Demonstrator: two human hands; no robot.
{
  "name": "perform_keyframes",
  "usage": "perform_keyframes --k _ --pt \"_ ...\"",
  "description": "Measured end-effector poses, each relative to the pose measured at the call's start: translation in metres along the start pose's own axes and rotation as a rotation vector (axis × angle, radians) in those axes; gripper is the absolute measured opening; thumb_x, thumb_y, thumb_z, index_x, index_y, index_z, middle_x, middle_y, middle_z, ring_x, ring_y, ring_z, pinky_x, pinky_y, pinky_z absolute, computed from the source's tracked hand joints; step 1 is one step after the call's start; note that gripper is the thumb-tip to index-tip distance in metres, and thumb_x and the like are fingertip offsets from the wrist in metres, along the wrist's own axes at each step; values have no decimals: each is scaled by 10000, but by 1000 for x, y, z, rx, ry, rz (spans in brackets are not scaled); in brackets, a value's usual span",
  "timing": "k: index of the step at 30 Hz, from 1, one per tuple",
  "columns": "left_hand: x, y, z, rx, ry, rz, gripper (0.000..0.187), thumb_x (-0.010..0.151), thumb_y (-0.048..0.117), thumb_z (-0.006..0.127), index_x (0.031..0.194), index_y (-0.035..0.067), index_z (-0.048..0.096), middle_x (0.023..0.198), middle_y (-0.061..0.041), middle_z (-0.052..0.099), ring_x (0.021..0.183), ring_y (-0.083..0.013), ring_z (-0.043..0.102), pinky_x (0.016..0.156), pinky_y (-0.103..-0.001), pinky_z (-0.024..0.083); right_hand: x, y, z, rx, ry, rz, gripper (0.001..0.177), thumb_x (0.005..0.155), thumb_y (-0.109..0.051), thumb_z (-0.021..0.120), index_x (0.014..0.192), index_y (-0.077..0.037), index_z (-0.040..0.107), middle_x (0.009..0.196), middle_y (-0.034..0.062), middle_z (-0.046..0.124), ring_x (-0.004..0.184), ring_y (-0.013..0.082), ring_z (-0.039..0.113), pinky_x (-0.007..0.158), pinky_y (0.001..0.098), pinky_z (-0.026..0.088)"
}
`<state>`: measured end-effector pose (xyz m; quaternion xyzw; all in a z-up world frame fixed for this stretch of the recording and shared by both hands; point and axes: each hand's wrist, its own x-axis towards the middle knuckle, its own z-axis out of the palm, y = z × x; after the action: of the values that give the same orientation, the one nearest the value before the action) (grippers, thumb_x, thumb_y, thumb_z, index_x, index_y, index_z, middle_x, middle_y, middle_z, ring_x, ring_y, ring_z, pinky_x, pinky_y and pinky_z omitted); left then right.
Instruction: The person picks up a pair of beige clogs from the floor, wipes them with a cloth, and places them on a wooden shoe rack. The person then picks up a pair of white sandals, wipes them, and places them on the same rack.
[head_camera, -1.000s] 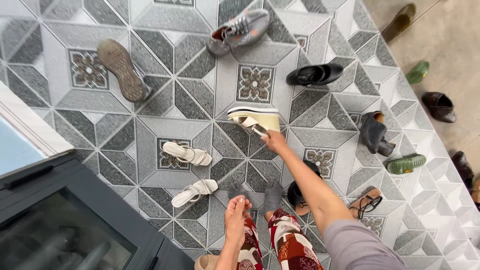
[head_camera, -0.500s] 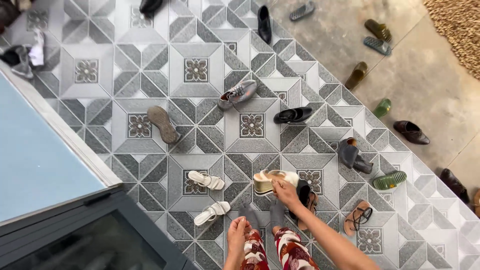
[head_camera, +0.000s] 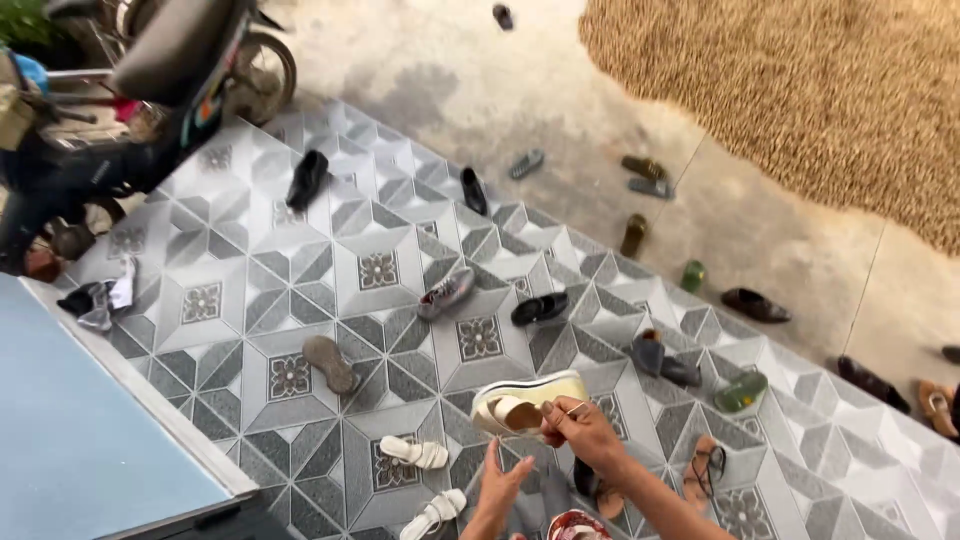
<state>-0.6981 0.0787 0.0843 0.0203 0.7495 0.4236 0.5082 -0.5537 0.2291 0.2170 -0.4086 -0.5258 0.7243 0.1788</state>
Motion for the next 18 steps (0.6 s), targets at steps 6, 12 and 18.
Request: perform_keyframes --k 6,12,18 --pt "-53 55 8 -102 -22 -15 1392 513 533 896 1624 437 62 1656 -252 161 1510 -435 301 1053 -674 419 -57 -58 7 265 -147 -125 338 1010 -241 588 803 7 684 758 139 705 680 224 678 673 324 573" --pt "-74 47 5 -563 -429 -213 950 567 735 674 1305 138 634 1268 -132 689 1122 -257 660 851 -467 483 -92 -89 13 237 -196 -310 387 1017 -306 568 824 6 691 755 114 688 691 213 664 670 323 501" --pt "-78 34 24 -494 -487 -57 510 774 657 716 1055 313 466 906 36 622 760 -181 635 614 -439 497 -116 -94 27 156 -267 -348 399 1010 -342 580 813 -16 703 712 110 687 688 182 643 693 296 471"
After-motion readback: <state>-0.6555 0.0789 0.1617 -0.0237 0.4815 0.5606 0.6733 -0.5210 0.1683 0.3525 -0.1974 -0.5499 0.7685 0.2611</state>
